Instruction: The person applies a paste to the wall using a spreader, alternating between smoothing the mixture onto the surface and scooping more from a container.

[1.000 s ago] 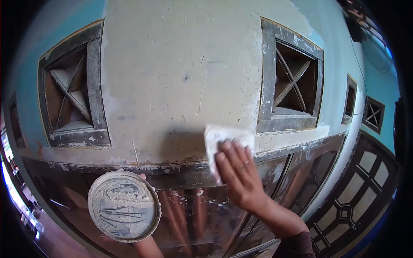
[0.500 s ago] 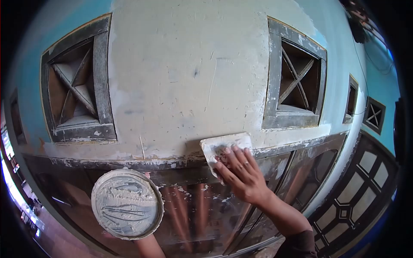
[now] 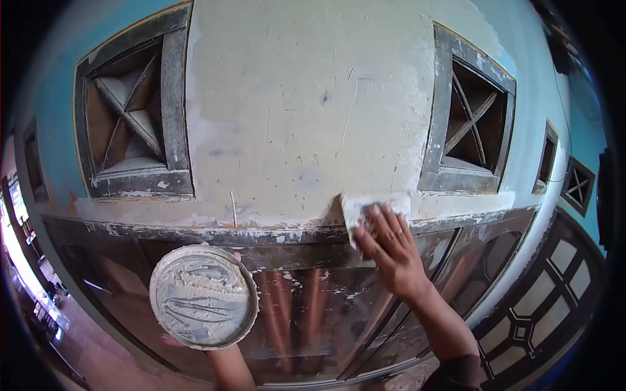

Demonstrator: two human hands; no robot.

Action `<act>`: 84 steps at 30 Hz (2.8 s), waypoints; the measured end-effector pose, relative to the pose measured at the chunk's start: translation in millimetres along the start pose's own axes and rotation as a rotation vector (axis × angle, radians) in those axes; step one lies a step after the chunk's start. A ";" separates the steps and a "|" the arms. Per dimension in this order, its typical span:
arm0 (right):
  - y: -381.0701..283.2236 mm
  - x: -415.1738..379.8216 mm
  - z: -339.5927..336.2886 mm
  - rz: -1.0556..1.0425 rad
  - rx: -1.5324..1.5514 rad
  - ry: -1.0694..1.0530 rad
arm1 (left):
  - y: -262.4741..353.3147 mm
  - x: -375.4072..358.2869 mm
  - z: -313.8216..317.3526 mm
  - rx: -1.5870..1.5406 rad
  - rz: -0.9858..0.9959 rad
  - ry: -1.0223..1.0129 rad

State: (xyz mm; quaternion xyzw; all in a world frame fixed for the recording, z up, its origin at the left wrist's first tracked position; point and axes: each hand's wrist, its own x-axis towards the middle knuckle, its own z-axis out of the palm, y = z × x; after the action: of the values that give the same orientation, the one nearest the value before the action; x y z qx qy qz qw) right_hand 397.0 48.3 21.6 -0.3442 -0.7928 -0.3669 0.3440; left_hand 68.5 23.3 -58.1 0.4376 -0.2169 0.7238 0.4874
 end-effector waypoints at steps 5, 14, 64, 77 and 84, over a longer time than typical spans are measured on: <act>6.6 43.9 -30.4 -0.103 -0.079 0.231 | -2.5 -5.7 2.0 0.005 -0.029 -0.017; 14.5 32.4 -0.5 -0.015 -0.030 0.001 | -34.4 -18.4 21.5 0.011 -0.094 -0.036; 27.5 -95.3 -95.1 1.201 1.705 -0.424 | -187.4 -159.6 100.7 -0.124 -0.482 0.309; -4.8 -13.4 -97.6 0.763 1.628 -0.115 | -121.3 -86.2 70.1 0.016 -0.178 0.159; 2.2 81.9 -78.0 -0.131 0.265 0.449 | -76.7 -24.3 46.7 0.035 0.135 -0.015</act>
State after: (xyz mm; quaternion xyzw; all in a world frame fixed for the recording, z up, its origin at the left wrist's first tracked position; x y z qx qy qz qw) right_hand 378.5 9.6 126.3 -0.1541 -0.7584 -0.3485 0.5288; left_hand 160.4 9.2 -62.9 0.4358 -0.2372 0.7554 0.4279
